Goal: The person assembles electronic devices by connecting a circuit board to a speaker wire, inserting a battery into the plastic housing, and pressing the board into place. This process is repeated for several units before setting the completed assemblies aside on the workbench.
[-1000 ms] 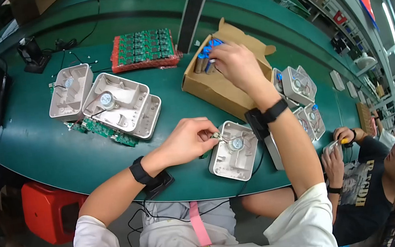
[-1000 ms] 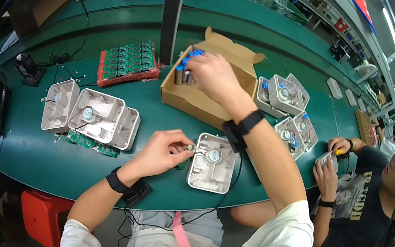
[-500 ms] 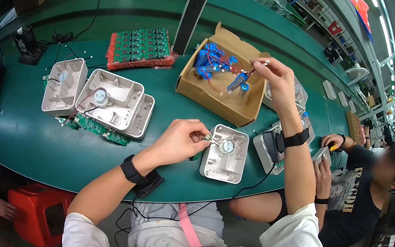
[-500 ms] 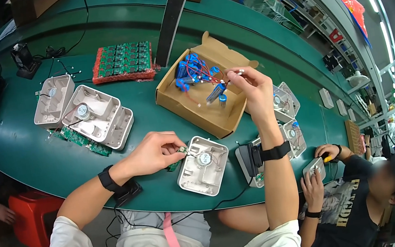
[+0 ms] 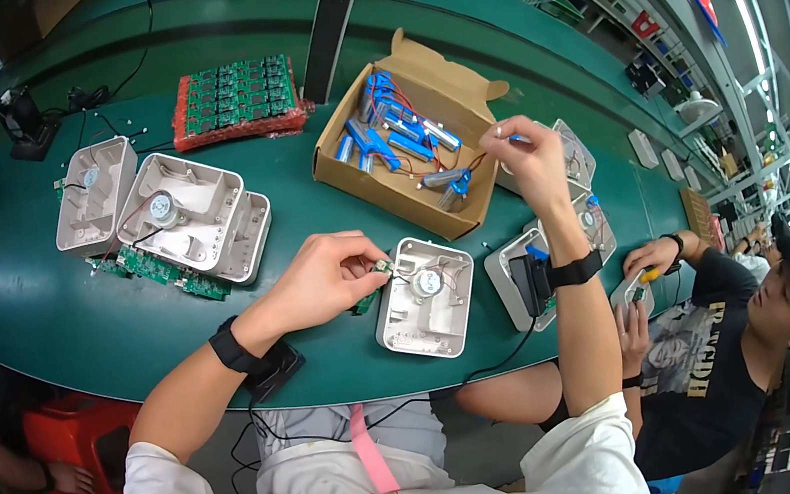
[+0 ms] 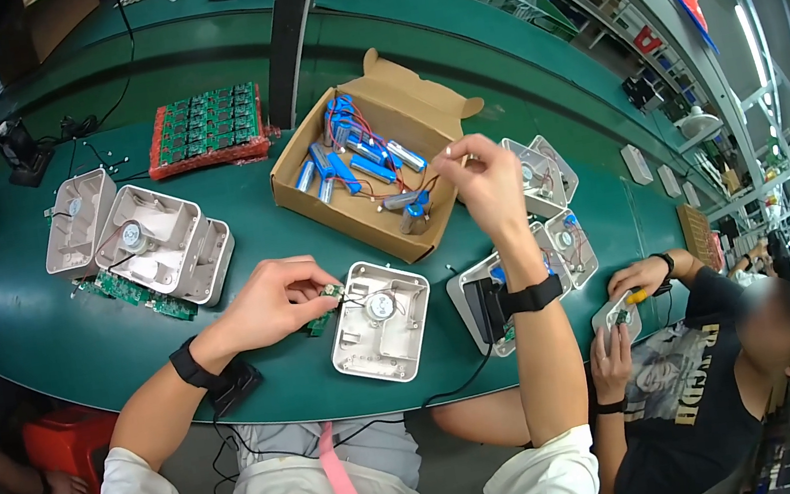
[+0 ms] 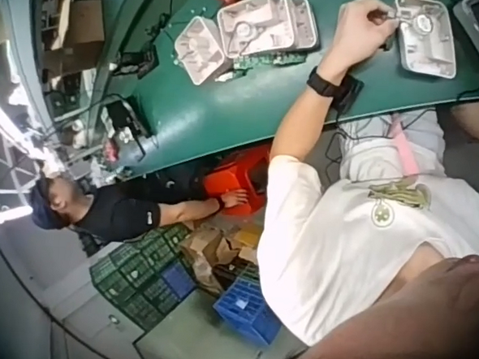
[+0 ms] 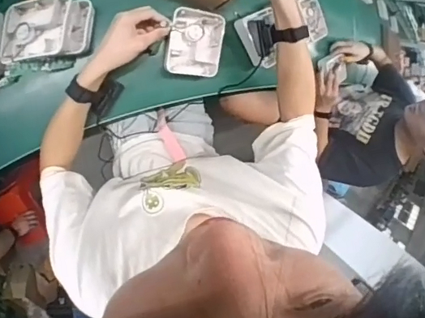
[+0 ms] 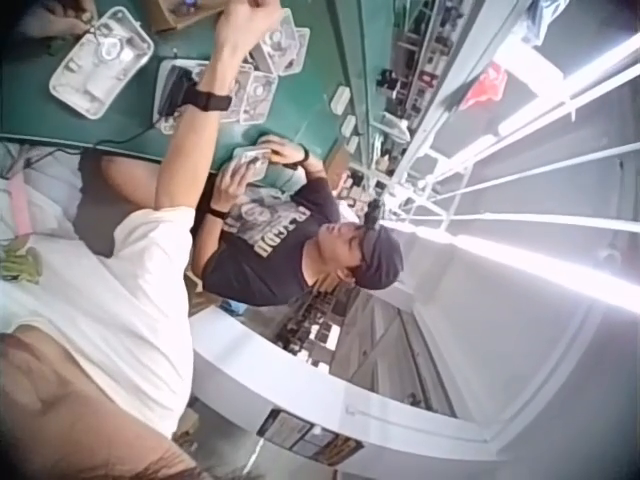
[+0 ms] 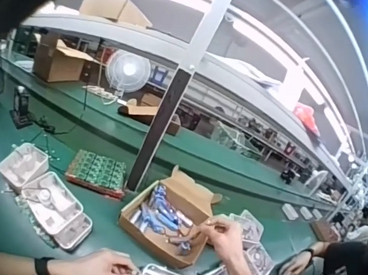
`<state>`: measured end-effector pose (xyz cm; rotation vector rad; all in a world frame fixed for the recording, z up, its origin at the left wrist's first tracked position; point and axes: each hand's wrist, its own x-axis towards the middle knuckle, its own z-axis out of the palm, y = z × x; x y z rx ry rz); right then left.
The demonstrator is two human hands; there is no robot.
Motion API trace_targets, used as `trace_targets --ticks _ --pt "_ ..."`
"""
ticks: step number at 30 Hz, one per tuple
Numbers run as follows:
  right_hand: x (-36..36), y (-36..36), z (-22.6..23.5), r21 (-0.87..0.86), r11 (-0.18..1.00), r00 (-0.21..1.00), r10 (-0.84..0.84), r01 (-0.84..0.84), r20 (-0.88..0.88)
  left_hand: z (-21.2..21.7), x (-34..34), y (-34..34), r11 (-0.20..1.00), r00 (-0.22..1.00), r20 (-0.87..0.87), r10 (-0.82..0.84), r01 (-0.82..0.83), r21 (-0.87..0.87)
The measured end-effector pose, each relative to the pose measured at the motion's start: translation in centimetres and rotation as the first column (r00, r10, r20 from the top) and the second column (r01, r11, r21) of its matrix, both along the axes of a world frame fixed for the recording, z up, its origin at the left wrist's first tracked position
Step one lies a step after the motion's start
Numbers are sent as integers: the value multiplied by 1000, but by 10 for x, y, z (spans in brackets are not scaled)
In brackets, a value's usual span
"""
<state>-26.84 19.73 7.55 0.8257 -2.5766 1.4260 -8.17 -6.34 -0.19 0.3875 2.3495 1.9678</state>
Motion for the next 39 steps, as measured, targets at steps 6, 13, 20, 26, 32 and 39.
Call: trace_targets --ticks 6,13,20,26,32,39 --pt "20 -6 34 -138 987 986 -62 84 152 -2 2 -2 1000 1000 17 20 -20 17" --pt "33 0 42 -488 872 988 102 -32 116 2 3 -3 1000 998 64 11 -11 3" --pt "64 3 49 -433 901 981 118 -41 153 -2 0 -1 1000 998 59 15 -16 20" --pt "87 15 54 -484 868 966 211 -114 150 -1 2 -1 1000 997 71 8 -9 19" --pt "121 25 42 -461 878 930 269 -130 250 1 1 -1 1000 996 86 3 -4 5" --pt "128 20 6 -383 920 899 237 -86 368 3 2 0 1000 996 88 6 -5 -2"
